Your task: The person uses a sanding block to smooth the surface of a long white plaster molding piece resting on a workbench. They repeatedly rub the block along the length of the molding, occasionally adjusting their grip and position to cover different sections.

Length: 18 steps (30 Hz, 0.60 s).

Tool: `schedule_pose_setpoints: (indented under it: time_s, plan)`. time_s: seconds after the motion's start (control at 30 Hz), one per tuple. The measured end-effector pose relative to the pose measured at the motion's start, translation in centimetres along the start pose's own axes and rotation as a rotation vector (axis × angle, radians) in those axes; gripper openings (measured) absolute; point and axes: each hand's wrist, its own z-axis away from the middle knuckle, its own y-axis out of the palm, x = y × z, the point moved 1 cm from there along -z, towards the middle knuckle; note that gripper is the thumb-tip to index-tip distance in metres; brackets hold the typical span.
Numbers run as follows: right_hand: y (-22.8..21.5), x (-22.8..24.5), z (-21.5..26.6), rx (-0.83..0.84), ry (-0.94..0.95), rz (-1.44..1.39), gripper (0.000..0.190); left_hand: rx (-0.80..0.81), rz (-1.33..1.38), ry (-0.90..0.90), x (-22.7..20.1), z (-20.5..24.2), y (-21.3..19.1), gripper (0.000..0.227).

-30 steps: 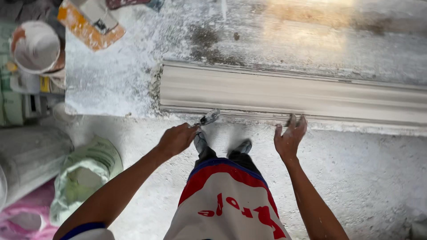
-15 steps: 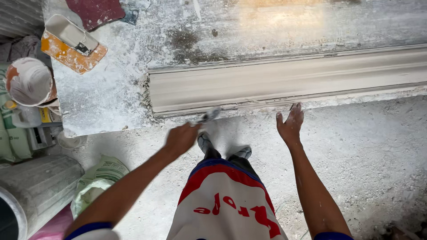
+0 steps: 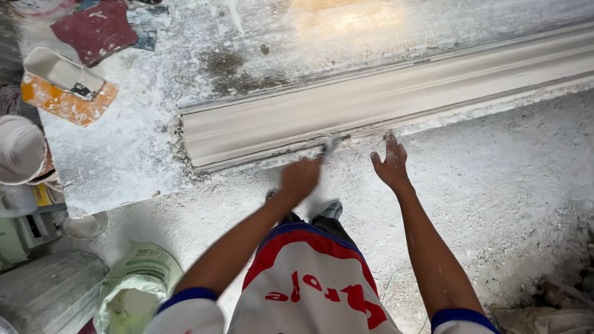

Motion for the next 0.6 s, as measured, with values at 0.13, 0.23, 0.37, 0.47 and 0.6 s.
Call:
schedule_pose_setpoints:
  time_s: [0.13, 0.23, 0.37, 0.47, 0.6]
  plan:
    - [1.0, -1.7, 3.7, -0.071, 0.128, -0.170, 0.066, 0.094, -0.016, -0.115, 4.9, 4.9, -5.9, 0.038]
    - [2.7, -1.7, 6.2, -0.088, 0.146, -0.254, 0.060, 0.107, 0.001, -0.141, 3.3, 3.8, -5.2, 0.022]
    - [3.9, 0.4, 6.8, -0.042, 0.144, -0.315, 0.056, 0.080, 0.034, -0.169, -5.7, -5.3, 0.7, 0.021]
    - [2.8, 2.0, 6.6, 0.027, 0.240, -0.400, 0.055, 0.110, 0.093, -0.105, -9.9, -9.5, 3.4, 0.018]
    - [-0.5, 1.8, 6.3, 0.017, 0.268, -0.523, 0.053, 0.184, 0.077, -0.116, -7.2, -7.3, 0.7, 0.026]
